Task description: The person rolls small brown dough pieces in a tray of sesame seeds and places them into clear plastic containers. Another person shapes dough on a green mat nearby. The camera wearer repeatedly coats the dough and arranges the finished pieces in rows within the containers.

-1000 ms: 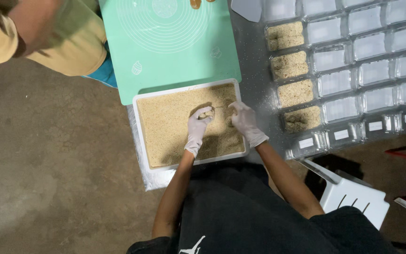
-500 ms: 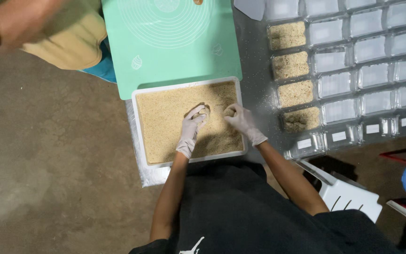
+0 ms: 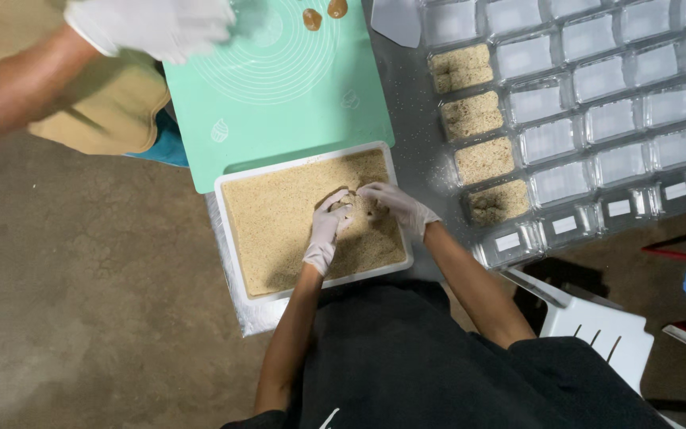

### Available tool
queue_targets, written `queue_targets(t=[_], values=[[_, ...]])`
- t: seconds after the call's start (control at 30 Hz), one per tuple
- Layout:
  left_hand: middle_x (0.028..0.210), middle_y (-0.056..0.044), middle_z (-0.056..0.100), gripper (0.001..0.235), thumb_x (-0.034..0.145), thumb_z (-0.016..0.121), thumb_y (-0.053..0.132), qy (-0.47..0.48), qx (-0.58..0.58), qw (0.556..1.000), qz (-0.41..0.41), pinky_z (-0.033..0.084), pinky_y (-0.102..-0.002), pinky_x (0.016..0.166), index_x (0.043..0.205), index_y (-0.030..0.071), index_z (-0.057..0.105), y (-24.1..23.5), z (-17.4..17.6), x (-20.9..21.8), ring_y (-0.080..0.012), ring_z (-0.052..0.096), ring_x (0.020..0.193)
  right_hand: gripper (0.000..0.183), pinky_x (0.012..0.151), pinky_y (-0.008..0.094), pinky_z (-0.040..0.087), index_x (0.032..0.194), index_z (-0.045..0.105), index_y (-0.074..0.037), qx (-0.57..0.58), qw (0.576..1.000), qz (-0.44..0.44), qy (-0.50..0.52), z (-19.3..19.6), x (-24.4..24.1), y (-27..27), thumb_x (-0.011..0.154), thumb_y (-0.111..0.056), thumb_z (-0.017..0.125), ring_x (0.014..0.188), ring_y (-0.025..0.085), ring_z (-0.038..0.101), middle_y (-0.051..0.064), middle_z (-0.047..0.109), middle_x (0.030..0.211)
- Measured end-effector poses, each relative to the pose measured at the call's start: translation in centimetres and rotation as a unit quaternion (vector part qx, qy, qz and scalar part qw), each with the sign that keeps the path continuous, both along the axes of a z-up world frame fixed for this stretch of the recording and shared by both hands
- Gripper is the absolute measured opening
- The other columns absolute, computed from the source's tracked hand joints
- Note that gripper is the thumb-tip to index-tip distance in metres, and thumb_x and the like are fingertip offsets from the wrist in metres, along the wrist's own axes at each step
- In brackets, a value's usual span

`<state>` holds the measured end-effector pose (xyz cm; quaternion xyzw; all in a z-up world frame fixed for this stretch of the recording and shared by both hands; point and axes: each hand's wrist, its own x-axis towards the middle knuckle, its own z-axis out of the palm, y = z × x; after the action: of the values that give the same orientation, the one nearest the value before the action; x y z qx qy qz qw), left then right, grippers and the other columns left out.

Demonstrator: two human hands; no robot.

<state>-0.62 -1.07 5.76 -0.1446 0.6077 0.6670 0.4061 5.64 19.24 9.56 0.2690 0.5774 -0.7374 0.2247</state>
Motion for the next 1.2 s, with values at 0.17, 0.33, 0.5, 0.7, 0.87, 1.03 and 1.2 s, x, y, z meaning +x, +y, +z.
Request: queue_targets(t=[0.17,0.33,0.5,0.7,0.87,1.03,1.2], values=[[0.126,-0.01,0.069,0.041,0.091,0.069,0.009,-0.041,0.042,0.998,0.027,0.064,-0.031,0.087,0.132,0.007,0.066,-0.9,4.0,-0.1,-0.0173,0.07,0.107,0.062,0.079,0.036,0.059,0.141,0.058,-0.008,-0.088,0.993,-0.029,-0.072,3.7,1.4,-0.8,0.093,-0.047,0.067,0.096,0.03,0.065,0.025,0.062,0.115],[0.13,-0.011,0.068,0.038,0.095,0.067,0.015,-0.06,0.015,0.998,0.004,0.061,-0.033,0.083,0.132,0.005,0.068,-1.7,5.4,0.3,-0.0189,0.069,0.108,0.065,0.081,0.034,0.061,0.14,0.057,-0.005,-0.107,0.993,-0.038,0.012,2.0,1.6,-1.9,0.09,-0.045,0.07,0.09,0.011,0.069,0.008,0.066,0.12],[0.127,-0.015,0.073,0.037,0.095,0.072,0.014,0.027,-0.021,0.998,-0.05,0.059,-0.029,0.091,0.129,-0.001,0.072,-2.3,3.3,2.2,-0.0207,0.069,0.109,0.06,0.074,0.028,0.059,0.138,0.058,-0.005,-0.066,0.997,-0.033,-0.033,0.9,5.0,-2.9,0.091,-0.04,0.072,0.083,0.013,0.07,0.012,0.072,0.109],[0.122,-0.009,0.07,0.038,0.097,0.069,0.014,-0.1,0.107,0.988,0.05,0.052,-0.033,0.097,0.132,-0.001,0.067,-1.0,0.4,4.4,-0.0194,0.065,0.112,0.048,0.069,0.026,0.058,0.136,0.059,-0.003,-0.232,0.965,-0.122,-0.019,-0.5,7.0,-1.0,0.094,-0.023,0.073,0.08,0.011,0.065,0.006,0.067,0.102],[0.123,-0.008,0.069,0.042,0.094,0.07,0.014,-0.168,0.157,0.968,0.097,0.055,-0.035,0.097,0.134,0.003,0.062,4.3,2.3,5.4,-0.0189,0.067,0.111,0.047,0.072,0.028,0.06,0.133,0.059,-0.009,-0.222,0.968,-0.096,-0.062,1.0,7.0,4.6,0.091,-0.024,0.073,0.082,0.013,0.065,0.006,0.067,0.104],[0.122,-0.009,0.07,0.043,0.093,0.071,0.017,-0.06,0.067,0.996,0.008,0.056,-0.035,0.091,0.133,0.003,0.065,18.3,7.0,-0.3,-0.0188,0.068,0.106,0.044,0.097,0.03,0.059,0.138,0.059,0.0,-0.103,0.986,-0.034,0.13,2.8,2.0,18.1,0.099,-0.018,0.07,0.109,0.026,0.069,0.019,0.07,0.122],[0.113,-0.01,0.076,0.034,0.093,0.071,0.011,0.121,-0.025,0.991,-0.051,0.056,-0.024,0.084,0.127,0.004,0.072,36.0,2.7,-11.7,-0.0128,0.07,0.094,0.049,0.096,0.04,0.062,0.137,0.055,-0.001,-0.063,0.983,-0.082,0.152,2.1,-7.7,33.1,0.094,-0.019,0.068,0.116,0.028,0.068,0.017,0.064,0.13]])
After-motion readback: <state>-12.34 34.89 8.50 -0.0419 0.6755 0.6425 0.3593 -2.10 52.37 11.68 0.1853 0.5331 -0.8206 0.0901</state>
